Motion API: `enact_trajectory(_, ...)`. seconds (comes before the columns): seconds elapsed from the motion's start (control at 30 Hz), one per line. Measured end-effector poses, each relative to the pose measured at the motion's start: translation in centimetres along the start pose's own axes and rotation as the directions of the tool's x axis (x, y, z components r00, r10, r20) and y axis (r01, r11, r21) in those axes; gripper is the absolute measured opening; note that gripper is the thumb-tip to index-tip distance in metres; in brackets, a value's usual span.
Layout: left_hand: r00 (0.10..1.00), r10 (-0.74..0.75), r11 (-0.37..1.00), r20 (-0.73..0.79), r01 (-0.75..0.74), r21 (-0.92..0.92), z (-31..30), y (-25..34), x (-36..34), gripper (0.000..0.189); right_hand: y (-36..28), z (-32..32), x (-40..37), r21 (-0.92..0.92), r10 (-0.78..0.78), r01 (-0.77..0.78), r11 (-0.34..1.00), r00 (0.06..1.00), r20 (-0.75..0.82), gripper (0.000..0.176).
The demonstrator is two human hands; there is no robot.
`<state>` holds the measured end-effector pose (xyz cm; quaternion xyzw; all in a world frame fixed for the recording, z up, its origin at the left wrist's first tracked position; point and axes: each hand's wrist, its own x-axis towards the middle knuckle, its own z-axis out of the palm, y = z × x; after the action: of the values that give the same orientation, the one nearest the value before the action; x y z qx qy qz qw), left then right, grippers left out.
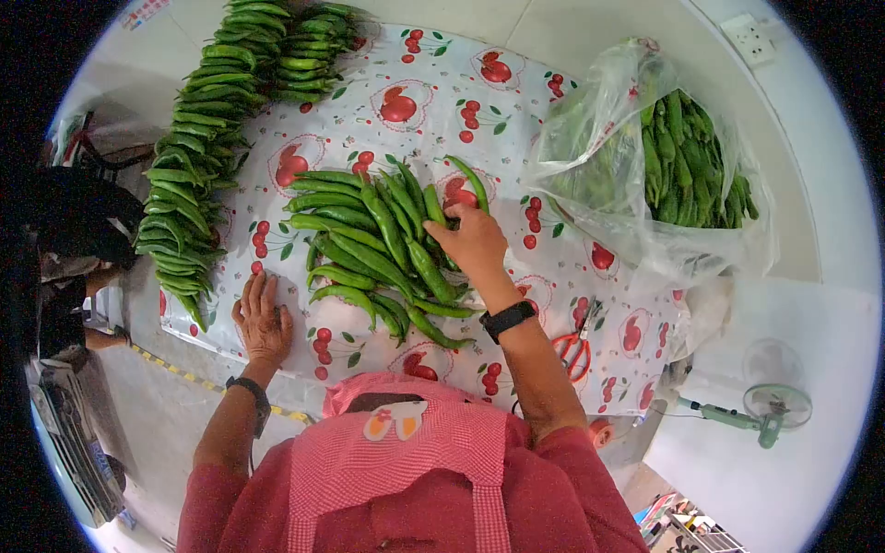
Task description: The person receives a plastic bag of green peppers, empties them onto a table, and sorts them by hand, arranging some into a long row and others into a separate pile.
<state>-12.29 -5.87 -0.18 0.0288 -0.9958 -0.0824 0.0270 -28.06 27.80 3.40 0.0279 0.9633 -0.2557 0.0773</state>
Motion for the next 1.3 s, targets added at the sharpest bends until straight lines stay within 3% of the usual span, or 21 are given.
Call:
enact_trajectory(0.1, 1.000, -0.004, 1.000, -0.008, 0.004, -0.007, 0.0, 0.0, 0.2, 0.057, 1.9, -0.6, 1.1, 0.147, -0.072, 0.068, 0.987, 0.997, 0.025, 0.043)
enact_trajectory(0.17, 1.000, 0.014, 1.000, -0.017, -0.014, 0.007, 0.1, -0.1, 0.0, 0.057, 3.2, -1.7, 1.7, 0.259, -0.205, 0.238, 0.936, 0.967, -0.150, 0.038)
enact_trajectory(0.2, 1.000, 0.011, 1.000, -0.011, -0.011, 0.005, 0.0, 0.0, -0.2, 0.057, 3.8, -2.0, 2.0, 0.307, -0.155, 0.211, 0.928, 0.968, -0.195, 0.034)
enact_trajectory(0.3, 1.000, 0.001, 1.000, 0.010, -0.001, -0.003, 0.0, 0.1, 0.1, 0.057, 5.9, -3.5, 2.3, 0.256, -0.055, 0.112, 0.960, 0.974, -0.221, 0.033)
enact_trajectory(0.33, 1.000, 0.010, 1.000, -0.011, -0.010, 0.006, 0.1, -0.1, 0.1, 0.057, 6.4, -3.8, 2.3, 0.142, -0.042, 0.070, 0.987, 0.981, -0.187, 0.032)
enact_trajectory(0.43, 1.000, 0.007, 1.000, -0.017, -0.006, 0.014, 0.2, 0.0, -0.1, 0.056, 6.9, -3.3, 1.5, 0.051, 0.006, 0.002, 0.999, 0.989, -0.145, 0.033)
enact_trajectory(0.63, 1.000, -0.008, 1.000, -0.002, 0.008, 0.009, 0.0, 0.1, 0.0, 0.055, 8.0, -1.5, 1.4, 0.229, -0.037, 0.091, 0.969, 0.973, -0.228, 0.032)
enact_trajectory(0.83, 1.000, -0.003, 1.000, -0.009, 0.003, 0.007, 0.1, -0.1, 0.0, 0.056, 8.8, -2.0, 2.7, 0.228, -0.194, 0.239, 0.944, 0.960, -0.201, 0.034)
enact_trajectory(0.93, 1.000, 0.004, 1.000, -0.016, -0.004, 0.009, 0.0, 0.0, 0.0, 0.056, 7.8, -2.6, 2.4, 0.255, -0.125, 0.162, 0.953, 0.980, -0.155, 0.038)
enact_trajectory(0.97, 1.000, 0.006, 1.000, -0.017, -0.006, 0.013, 0.0, 0.0, 0.0, 0.056, 7.1, -2.7, 2.1, 0.254, -0.126, 0.163, 0.953, 0.980, -0.154, 0.038)
enact_trajectory(1.03, 1.000, 0.006, 1.000, -0.018, -0.006, 0.011, 0.1, 0.0, 0.0, 0.056, 5.5, -2.8, 1.6, 0.050, -0.241, 0.254, 0.966, 0.954, -0.177, 0.043)
enact_trajectory(1.13, 1.000, -0.001, 1.000, -0.011, 0.001, 0.017, 0.2, -0.2, 0.1, 0.057, 5.6, -1.6, 2.3, -0.037, -0.226, 0.223, 0.974, 0.946, -0.232, 0.051)
enact_trajectory(1.3, 0.999, -0.030, 0.999, -0.016, 0.030, 0.023, 0.2, -0.1, 0.1, 0.059, 5.9, -1.6, 3.7, 0.067, -0.167, 0.178, 0.982, 0.976, -0.139, 0.049)
